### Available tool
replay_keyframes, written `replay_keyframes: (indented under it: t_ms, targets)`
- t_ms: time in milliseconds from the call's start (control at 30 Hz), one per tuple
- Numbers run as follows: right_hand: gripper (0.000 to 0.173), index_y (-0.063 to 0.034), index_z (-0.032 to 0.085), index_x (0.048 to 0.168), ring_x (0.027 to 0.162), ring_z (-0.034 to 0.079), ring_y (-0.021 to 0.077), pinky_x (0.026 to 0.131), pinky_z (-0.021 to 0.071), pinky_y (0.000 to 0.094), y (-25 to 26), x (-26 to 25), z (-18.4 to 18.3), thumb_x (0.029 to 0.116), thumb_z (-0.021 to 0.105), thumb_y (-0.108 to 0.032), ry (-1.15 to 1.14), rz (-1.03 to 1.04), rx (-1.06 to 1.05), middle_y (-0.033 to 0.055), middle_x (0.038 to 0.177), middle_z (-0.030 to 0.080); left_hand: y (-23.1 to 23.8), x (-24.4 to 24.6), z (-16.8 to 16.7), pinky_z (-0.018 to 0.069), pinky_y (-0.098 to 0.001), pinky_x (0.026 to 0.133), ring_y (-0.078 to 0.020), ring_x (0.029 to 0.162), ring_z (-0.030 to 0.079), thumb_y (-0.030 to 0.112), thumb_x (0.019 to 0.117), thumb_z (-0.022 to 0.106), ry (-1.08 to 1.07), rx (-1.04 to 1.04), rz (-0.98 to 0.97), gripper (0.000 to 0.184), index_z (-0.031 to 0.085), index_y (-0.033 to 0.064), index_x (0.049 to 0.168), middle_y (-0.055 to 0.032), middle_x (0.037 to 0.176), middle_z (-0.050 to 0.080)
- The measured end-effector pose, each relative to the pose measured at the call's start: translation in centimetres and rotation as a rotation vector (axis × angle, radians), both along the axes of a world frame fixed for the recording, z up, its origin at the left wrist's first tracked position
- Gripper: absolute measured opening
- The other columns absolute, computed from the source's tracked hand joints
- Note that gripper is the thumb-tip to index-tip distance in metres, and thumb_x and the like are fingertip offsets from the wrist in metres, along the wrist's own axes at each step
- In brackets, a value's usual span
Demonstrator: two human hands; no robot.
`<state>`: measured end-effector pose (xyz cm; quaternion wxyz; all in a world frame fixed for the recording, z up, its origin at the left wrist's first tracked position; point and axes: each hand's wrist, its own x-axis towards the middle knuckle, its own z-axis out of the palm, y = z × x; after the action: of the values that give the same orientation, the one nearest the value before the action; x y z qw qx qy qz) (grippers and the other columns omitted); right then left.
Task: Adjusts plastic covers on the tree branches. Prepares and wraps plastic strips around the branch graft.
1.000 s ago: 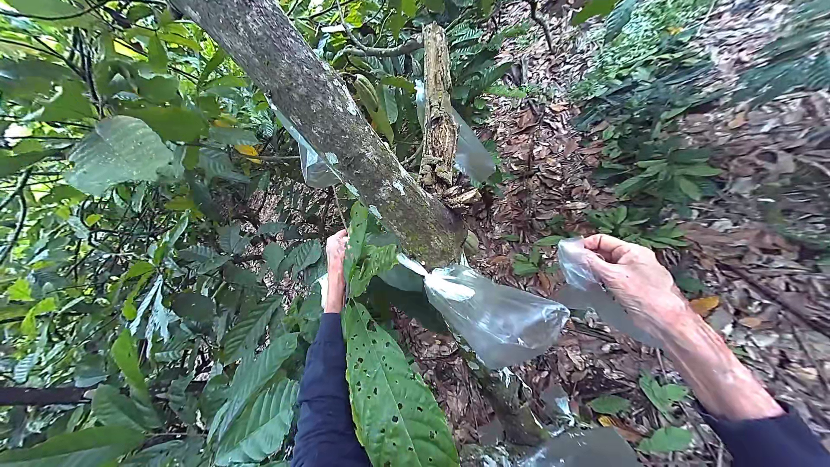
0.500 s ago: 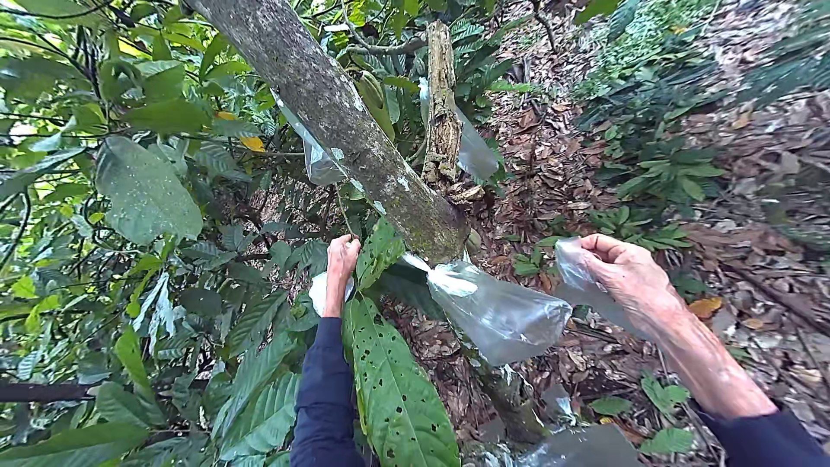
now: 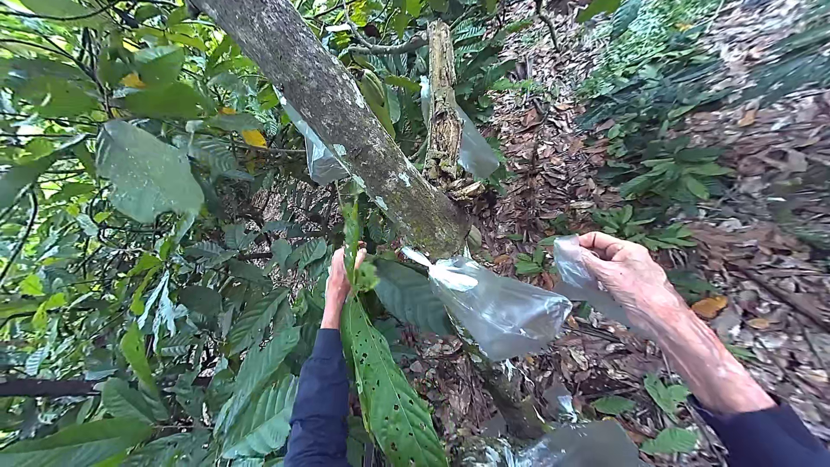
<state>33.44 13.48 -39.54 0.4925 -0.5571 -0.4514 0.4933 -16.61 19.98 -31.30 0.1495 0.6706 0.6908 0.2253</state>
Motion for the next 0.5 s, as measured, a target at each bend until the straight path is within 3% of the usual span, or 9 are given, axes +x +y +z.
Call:
replay_keyframes:
  t_ms: [67, 100, 167, 200, 233, 300, 333, 433, 500]
  targets:
    - [0.013, -0.0101, 0.07, 0.1, 0.066, 0.063, 0.008, 0.061, 0.0539, 0.0278, 0.0, 0.2, -0.2, 0.0961, 0.066, -0.022, 0.008, -0.006, 0.005, 0.0003, 0.077, 0.067, 0.2, 0.1, -0.1, 0.0559, -0.0319, 0.089, -0.0108, 0.095, 0.068, 0.02, 0.0953, 0.065, -0.159, 0.01, -0.002, 0.034, 0.067, 0.0007, 0.123, -0.0081, 0.108, 0.073]
    - [0.013, -0.0104, 0.07, 0.1, 0.066, 0.063, 0.0079, 0.061, 0.0538, 0.0277, 0.0, 0.3, -0.2, 0.096, 0.067, -0.023, 0.009, -0.009, 0.005, 0.0001, 0.077, 0.067, 0.5, -0.2, -0.5, 0.0571, -0.0293, 0.08, -0.0081, 0.084, 0.067, 0.023, 0.0948, 0.067, -0.24, 0.004, 0.013, 0.035, 0.066, 0.0013, 0.122, -0.0057, 0.1, 0.073]
    - [0.014, -0.011, 0.071, 0.099, 0.065, 0.063, 0.0078, 0.06, 0.0539, 0.0274, -0.1, 0.3, -0.3, 0.0952, 0.067, -0.024, 0.018, -0.015, 0.009, -0.0004, 0.077, 0.068, 1.1, -0.8, -1.3, 0.0466, -0.0244, 0.05, -0.0041, 0.053, 0.052, 0.035, 0.0979, 0.067, -0.343, 0.001, 0.067, 0.03, 0.072, 0.006, 0.103, 0.0015, 0.071, 0.064]
    - [0.014, -0.0112, 0.071, 0.099, 0.066, 0.063, 0.0073, 0.06, 0.0534, 0.0267, -0.1, 0.2, -0.3, 0.095, 0.067, -0.024, 0.021, -0.013, 0.01, -0.0007, 0.077, 0.067, 1.3, -1.2, -1.3, 0.0433, -0.0242, 0.046, -0.0038, 0.048, 0.048, 0.038, 0.1011, 0.063, -0.322, -0.003, 0.091, 0.032, 0.072, 0.0078, 0.096, 0.0026, 0.066, 0.062]
    - [0.014, -0.0108, 0.07, 0.099, 0.066, 0.062, 0.0072, 0.06, 0.0532, 0.0265, -0.1, 0.2, -0.2, 0.0951, 0.067, -0.024, 0.023, -0.009, 0.009, -0.0006, 0.077, 0.067, 1.3, -1.4, -1.2, 0.0465, -0.0246, 0.051, -0.0042, 0.053, 0.052, 0.037, 0.1029, 0.06, -0.268, 0.005, 0.109, 0.032, 0.073, 0.0076, 0.099, 0.001, 0.072, 0.066]
    - [0.014, -0.0107, 0.07, 0.1, 0.066, 0.062, 0.007, 0.06, 0.0529, 0.0263, -0.1, 0.2, -0.1, 0.0952, 0.067, -0.023, 0.017, -0.001, 0.005, -0.0006, 0.077, 0.067, 0.8, -0.7, 0.0, 0.0572, -0.0341, 0.081, -0.0118, 0.083, 0.068, 0.03, 0.1019, 0.062, -0.132, -0.008, 0.149, 0.033, 0.07, 0.0038, 0.119, -0.0081, 0.098, 0.074]
    - [0.014, -0.0105, 0.07, 0.1, 0.066, 0.063, 0.0071, 0.06, 0.0531, 0.0264, 0.0, 0.1, -0.2, 0.0954, 0.067, -0.023, 0.019, 0.001, 0.003, -0.0004, 0.077, 0.067, 0.3, 0.3, 0.7, 0.0571, -0.0378, 0.086, -0.0146, 0.088, 0.07, 0.03, 0.0991, 0.066, -0.078, 0.014, 0.162, 0.035, 0.07, 0.0025, 0.121, -0.0102, 0.101, 0.074]
    - [0.013, -0.0098, 0.07, 0.101, 0.065, 0.062, 0.0075, 0.06, 0.0531, 0.027, 0.2, -0.1, -0.6, 0.0948, 0.066, -0.021, 0.034, 0.001, -0.001, 0.0001, 0.078, 0.067, -1.2, 2.8, 2.5, 0.0545, -0.0432, 0.096, -0.0213, 0.102, 0.07, 0.034, 0.0966, 0.068, 0.076, 0.014, 0.157, 0.04, 0.07, 0.0006, 0.118, -0.0141, 0.107, 0.073]
    - [0.013, -0.0102, 0.07, 0.1, 0.065, 0.062, 0.0076, 0.06, 0.053, 0.0272, 0.2, -0.1, -0.8, 0.0941, 0.067, -0.022, 0.038, -0.004, 0.0, 0.0002, 0.078, 0.066, -2.0, 3.2, 2.9, 0.0535, -0.0431, 0.092, -0.0219, 0.097, 0.069, 0.026, 0.0983, 0.063, 0.113, 0.002, 0.155, 0.032, 0.071, -0.0007, 0.113, -0.0152, 0.101, 0.072]
